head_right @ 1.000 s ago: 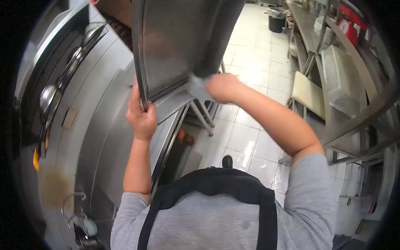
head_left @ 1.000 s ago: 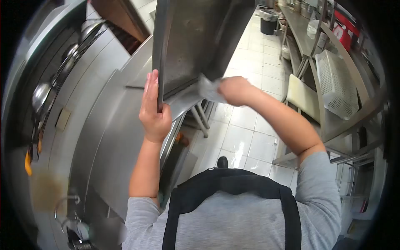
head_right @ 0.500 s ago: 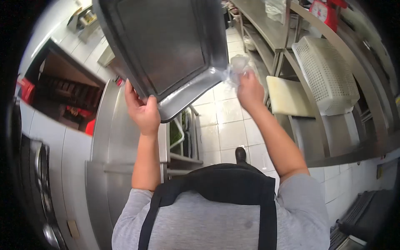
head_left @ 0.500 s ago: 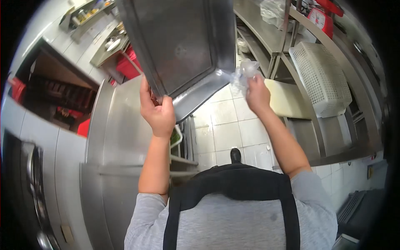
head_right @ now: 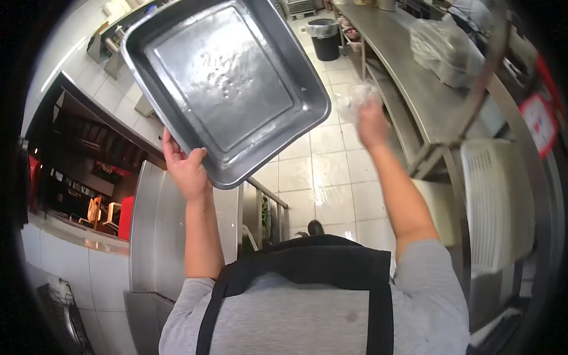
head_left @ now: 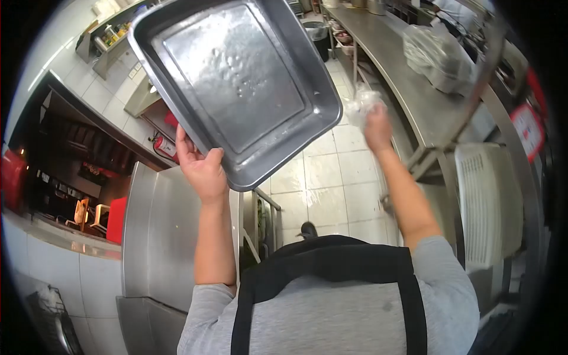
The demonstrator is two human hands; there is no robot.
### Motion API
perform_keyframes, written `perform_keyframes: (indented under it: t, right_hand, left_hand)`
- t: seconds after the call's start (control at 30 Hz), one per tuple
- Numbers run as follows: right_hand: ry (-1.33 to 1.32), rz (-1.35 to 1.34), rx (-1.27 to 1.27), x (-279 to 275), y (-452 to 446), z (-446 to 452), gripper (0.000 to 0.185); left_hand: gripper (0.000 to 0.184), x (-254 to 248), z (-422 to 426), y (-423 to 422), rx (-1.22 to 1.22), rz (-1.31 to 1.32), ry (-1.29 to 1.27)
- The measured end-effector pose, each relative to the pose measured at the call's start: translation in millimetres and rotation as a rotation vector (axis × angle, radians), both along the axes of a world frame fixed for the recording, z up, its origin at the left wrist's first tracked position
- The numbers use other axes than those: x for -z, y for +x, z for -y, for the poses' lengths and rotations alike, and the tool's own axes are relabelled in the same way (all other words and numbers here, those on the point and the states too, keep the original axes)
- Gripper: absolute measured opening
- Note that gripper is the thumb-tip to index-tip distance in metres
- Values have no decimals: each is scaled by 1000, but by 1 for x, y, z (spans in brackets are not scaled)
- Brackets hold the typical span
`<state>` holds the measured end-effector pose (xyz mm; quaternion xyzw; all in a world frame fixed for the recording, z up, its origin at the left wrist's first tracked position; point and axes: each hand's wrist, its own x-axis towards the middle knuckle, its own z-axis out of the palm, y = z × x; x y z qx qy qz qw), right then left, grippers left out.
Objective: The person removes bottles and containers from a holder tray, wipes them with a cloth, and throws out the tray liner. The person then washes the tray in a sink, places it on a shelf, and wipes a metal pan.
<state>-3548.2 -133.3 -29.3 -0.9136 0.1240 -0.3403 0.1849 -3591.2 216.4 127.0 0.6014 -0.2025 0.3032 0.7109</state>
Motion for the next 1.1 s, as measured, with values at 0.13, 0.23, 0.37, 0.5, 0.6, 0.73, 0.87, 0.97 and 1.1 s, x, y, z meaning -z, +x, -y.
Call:
perform_keyframes:
  t: [0.13,0.23,0.37,0.5,0.6,0.73,0.87,0.97,1.1]
  right_hand:
    - [71,-261,13,95,92,79,27]
    - [-58,-633,45,180,97,109,25]
    - [28,-946,80,260,69,135,26]
    - [458,-593,147,307,119,154,32]
    - [458,-400,24,176,253,98,45]
    - [376,128,-470,7,445,8,35]
    - [94,249,-684,-35,639,-20,30]
    - [307,75,-748,-11,740,-42,32]
    - [121,-168,-973,21,866,-27,21]
  left_hand:
    - [75,21,-24,111,-6,-141,-101]
    - [76,33,-40,204,1,-190,-124]
    - [70,42,-28,310,-38,-182,-79]
    - [73,43,-6,412,-1,-26,94]
    - [69,44,25,473,81,14,148]
    - [66,40,71,559,61,17,232]
    - [68,36,105,646,50,19,256]
    - [66,44,117,716,23,57,251]
    - [63,67,115,826,-120,135,411]
